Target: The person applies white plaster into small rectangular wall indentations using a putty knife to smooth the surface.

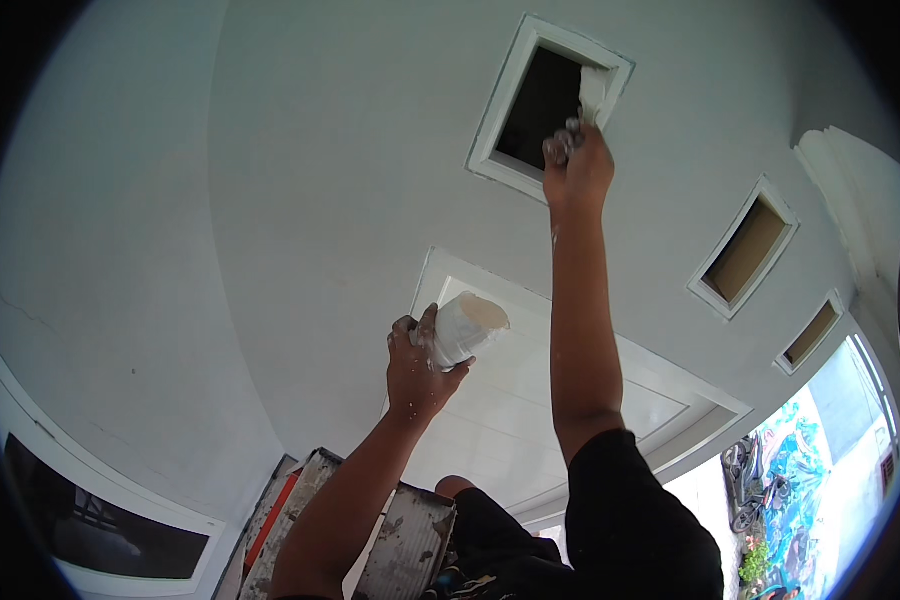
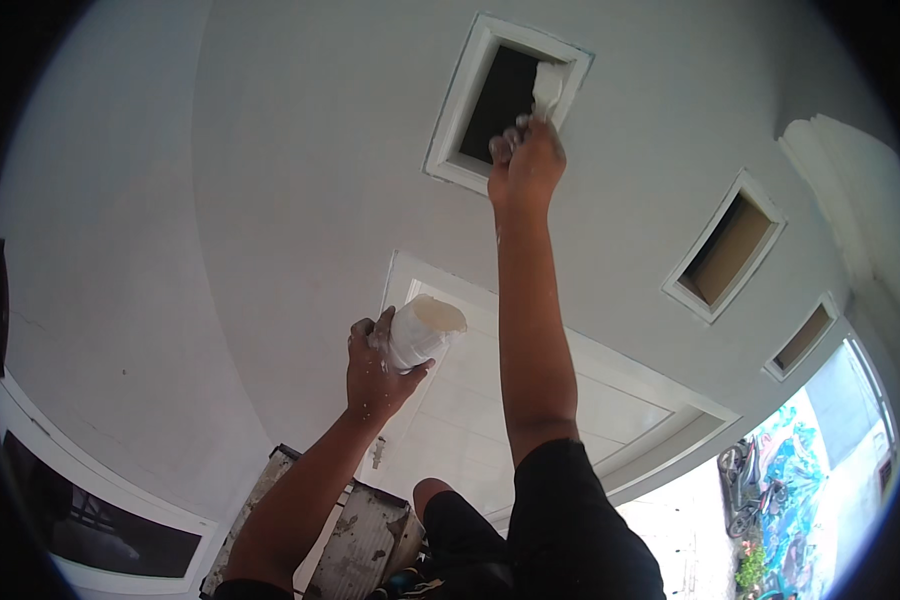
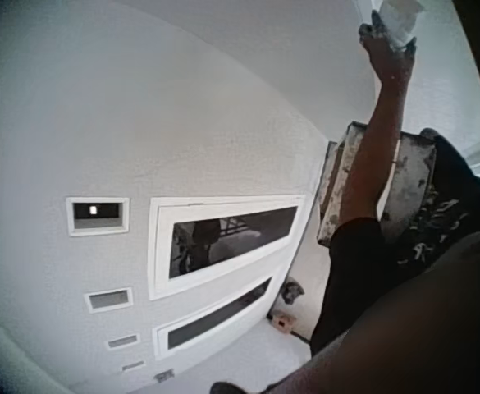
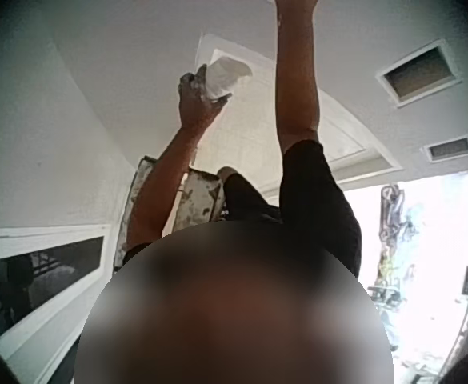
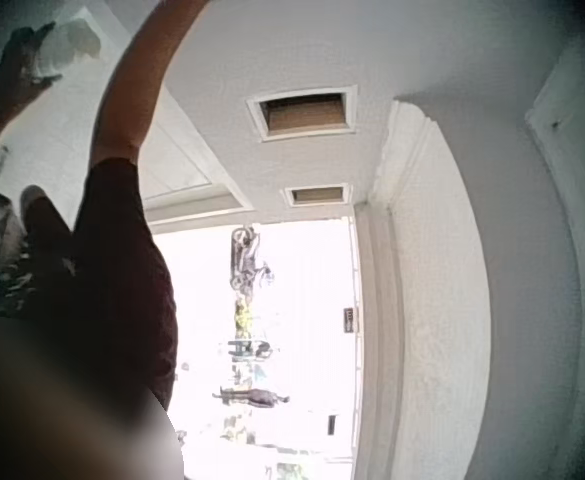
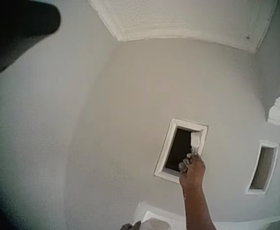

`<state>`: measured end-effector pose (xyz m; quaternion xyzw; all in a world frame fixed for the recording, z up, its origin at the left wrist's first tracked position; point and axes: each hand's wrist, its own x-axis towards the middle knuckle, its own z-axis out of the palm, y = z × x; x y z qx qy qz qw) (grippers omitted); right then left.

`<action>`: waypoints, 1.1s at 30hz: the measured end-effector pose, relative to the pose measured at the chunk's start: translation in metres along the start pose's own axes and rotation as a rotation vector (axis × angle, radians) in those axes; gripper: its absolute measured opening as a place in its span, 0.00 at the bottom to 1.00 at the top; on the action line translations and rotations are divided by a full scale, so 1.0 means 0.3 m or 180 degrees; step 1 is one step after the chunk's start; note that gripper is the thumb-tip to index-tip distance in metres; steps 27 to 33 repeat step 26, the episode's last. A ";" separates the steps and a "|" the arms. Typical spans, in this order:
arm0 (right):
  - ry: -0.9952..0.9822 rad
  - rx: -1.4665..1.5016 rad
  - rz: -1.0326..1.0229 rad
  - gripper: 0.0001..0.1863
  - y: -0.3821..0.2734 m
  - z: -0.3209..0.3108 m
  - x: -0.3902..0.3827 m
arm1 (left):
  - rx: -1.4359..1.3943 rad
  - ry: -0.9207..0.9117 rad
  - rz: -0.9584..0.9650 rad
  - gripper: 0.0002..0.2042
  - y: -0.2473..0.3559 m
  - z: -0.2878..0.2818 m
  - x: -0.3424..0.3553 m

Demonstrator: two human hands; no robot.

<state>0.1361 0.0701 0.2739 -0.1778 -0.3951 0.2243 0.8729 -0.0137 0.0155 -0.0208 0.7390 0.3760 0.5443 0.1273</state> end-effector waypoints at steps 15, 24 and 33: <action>-0.0383 -0.1028 0.0623 0.11 -0.166 -0.207 -0.119 | -0.0082 -0.0082 -0.0211 0.50 0.007 -0.008 0.002; -0.0235 -0.0441 0.0924 0.03 0.061 -0.031 0.216 | -0.0193 -0.0154 -0.0092 0.51 -0.003 0.003 -0.003; -0.0136 -0.0401 0.0729 0.03 0.069 -0.009 0.247 | -0.0166 -0.0149 -0.0063 0.52 0.004 0.011 -0.002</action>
